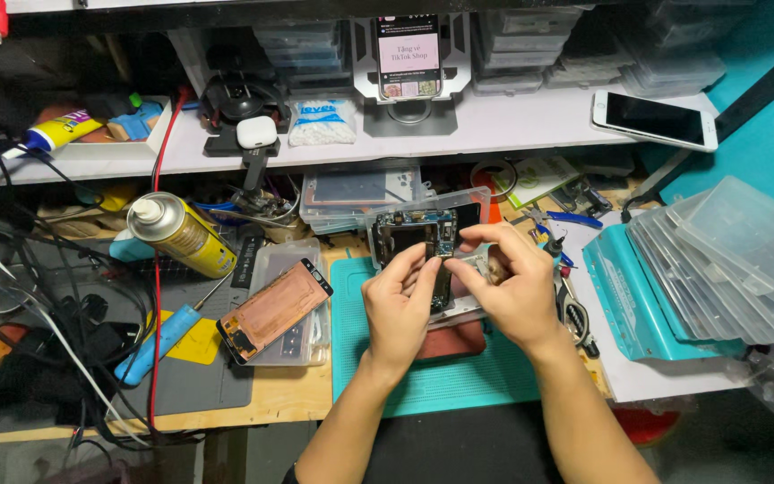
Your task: The person disassembles a smartphone at a repair bench. They pry off the back cover, place it in a plastic tray, then lift out the midframe and work around the exposed internals, using a small pry tool and tweezers to separate and reposition components while holding the frame.
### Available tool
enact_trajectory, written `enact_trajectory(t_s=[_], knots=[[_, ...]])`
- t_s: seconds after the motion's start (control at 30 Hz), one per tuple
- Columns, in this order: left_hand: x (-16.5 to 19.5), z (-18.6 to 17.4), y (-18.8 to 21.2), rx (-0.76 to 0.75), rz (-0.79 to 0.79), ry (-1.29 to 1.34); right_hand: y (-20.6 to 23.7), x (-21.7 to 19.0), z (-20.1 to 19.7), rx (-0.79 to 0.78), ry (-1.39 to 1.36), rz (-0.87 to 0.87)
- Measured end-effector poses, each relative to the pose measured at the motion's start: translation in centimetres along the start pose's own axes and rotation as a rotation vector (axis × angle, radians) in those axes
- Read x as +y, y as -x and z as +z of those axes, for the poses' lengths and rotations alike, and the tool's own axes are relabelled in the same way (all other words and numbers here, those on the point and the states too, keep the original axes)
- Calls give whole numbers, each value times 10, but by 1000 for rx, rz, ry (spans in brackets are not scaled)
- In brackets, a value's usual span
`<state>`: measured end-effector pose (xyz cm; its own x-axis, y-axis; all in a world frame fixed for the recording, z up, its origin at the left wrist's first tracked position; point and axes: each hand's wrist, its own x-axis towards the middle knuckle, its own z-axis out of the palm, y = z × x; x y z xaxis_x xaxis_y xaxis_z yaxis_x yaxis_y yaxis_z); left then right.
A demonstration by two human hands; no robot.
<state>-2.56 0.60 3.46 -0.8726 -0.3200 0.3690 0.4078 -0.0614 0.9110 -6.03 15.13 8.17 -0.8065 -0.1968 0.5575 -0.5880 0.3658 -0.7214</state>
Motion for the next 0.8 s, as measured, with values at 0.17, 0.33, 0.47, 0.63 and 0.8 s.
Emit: enact_trajectory(t_s=[0.17, 0.33, 0.47, 0.63, 0.8], knots=[[0, 5, -4, -38, -56, 33, 2, 25, 7, -16, -280, 238], [0, 11, -6, -51, -40, -19, 3, 38, 9, 26, -362, 291], [2, 16, -6, -67, -17, -39, 4, 36, 9, 53, -247, 175], [1, 17, -5, -73, -64, -11, 2, 28, 6, 48, -187, 102], [0, 13, -3, -66, -47, -24, 4, 24, 7, 46, -247, 87]])
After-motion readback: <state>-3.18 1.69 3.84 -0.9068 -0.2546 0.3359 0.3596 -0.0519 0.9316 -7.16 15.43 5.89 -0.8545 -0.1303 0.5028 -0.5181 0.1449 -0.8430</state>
